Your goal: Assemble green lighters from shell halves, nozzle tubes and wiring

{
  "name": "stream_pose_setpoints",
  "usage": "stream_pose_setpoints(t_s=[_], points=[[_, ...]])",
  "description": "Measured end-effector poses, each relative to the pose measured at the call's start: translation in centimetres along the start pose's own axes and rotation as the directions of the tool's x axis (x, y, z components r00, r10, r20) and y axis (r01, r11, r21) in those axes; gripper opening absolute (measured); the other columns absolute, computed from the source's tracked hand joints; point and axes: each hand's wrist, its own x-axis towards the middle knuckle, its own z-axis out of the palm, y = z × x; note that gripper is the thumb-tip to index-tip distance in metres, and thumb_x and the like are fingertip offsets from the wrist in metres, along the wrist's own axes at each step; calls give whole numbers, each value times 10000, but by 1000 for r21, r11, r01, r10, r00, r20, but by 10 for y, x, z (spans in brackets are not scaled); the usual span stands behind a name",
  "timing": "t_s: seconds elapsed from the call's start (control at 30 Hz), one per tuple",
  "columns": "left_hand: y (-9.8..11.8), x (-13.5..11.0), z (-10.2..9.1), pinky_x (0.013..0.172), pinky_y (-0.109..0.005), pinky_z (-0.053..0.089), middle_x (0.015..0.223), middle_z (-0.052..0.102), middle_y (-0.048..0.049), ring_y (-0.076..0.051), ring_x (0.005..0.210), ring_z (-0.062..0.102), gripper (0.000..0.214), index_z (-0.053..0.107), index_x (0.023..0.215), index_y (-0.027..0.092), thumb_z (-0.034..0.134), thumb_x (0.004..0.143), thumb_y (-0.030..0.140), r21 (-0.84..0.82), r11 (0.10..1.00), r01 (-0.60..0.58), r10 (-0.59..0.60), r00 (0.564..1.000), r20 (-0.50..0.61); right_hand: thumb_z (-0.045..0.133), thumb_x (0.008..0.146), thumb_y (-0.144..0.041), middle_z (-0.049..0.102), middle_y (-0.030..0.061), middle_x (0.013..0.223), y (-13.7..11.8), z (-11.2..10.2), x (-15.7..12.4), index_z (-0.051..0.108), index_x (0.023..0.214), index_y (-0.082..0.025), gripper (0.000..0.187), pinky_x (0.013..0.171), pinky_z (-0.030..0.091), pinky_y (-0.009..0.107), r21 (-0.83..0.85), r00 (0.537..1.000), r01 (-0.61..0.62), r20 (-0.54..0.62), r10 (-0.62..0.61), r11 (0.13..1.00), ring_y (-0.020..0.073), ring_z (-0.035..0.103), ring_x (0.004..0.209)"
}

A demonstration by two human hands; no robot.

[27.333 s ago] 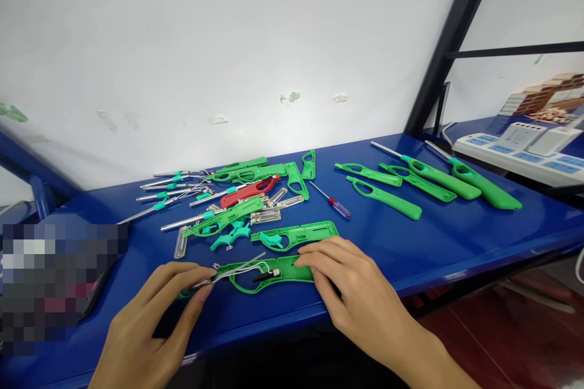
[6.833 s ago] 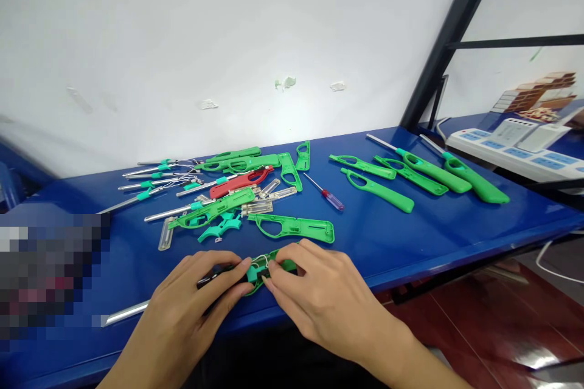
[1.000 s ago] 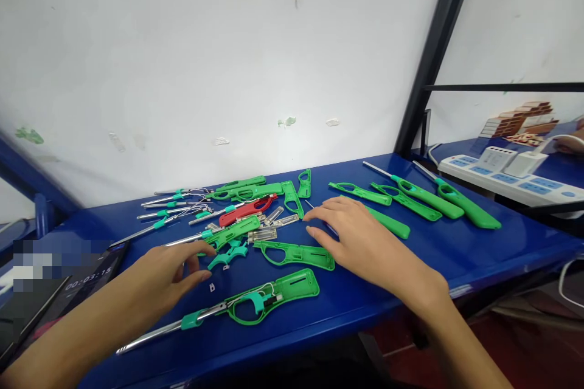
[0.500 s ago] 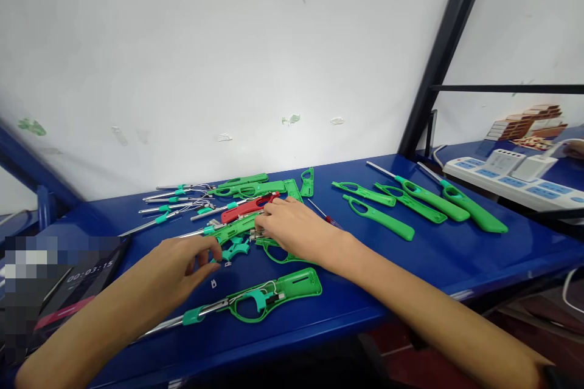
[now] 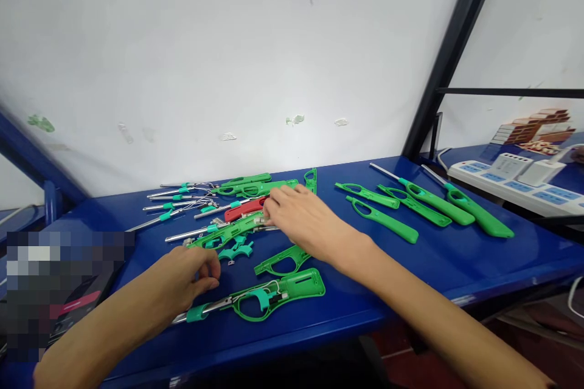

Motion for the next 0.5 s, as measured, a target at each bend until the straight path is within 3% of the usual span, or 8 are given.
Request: stream_pose_setpoints(t_s=[0.1,0.17,0.23,0.3,0.4,0.5], points=[[0,-4,-2,602,-316,319,729,694,5,-213,652,603,170,655,790,261,585,938,213,-9,1000,-14,14,1000,2,508,1132,-269,750,110,1117,-4,-19,-19,642,1147,-171,167,865,460,417,99,991,-85,-95,95,991,268,673,973],[1,-5,-5,614,-320,321,746,692,2,-216,671,601,183,646,789,262,572,954,229,-15,1000,-27,27,1000,-4,530,1126,-354,772,90,1117,-8,-26,-31,610,1172,-205,174,870,482,405,375,953,-165,-179,246,912,259,702,985],[3,-5,-11,629,-326,327,774,694,-5,-223,701,603,176,649,809,264,563,961,240,-18,999,-32,32,999,-12,558,1109,-436,790,47,1036,-11,-28,-39,589,1173,-247,202,867,505,391,677,907,-194,-152,393,710,239,726,953],[8,-3,-17,641,-332,337,793,690,-4,-228,728,604,162,650,855,271,549,983,279,-21,999,-39,38,999,-22,573,1092,-493,782,15,934,-12,-24,-43,591,1146,-266,234,881,530,381,870,886,-162,-79,457,465,220,739,923],[19,-3,-26,652,-328,362,811,665,24,-205,723,574,203,623,943,288,483,1050,388,-74,992,-99,96,995,-39,600,1072,-513,760,16,896,-7,-15,-46,640,1116,-251,269,917,555,372,976,872,-105,-1,490,189,201,737,910],[32,-7,-32,630,-317,363,786,610,54,-179,666,510,279,579,991,299,419,1089,506,-184,971,-149,139,988,-65,645,1047,-523,763,22,927,-2,-6,-50,680,1158,-239,307,911,561,354,995,852,-97,76,517,14,173,719,860]])
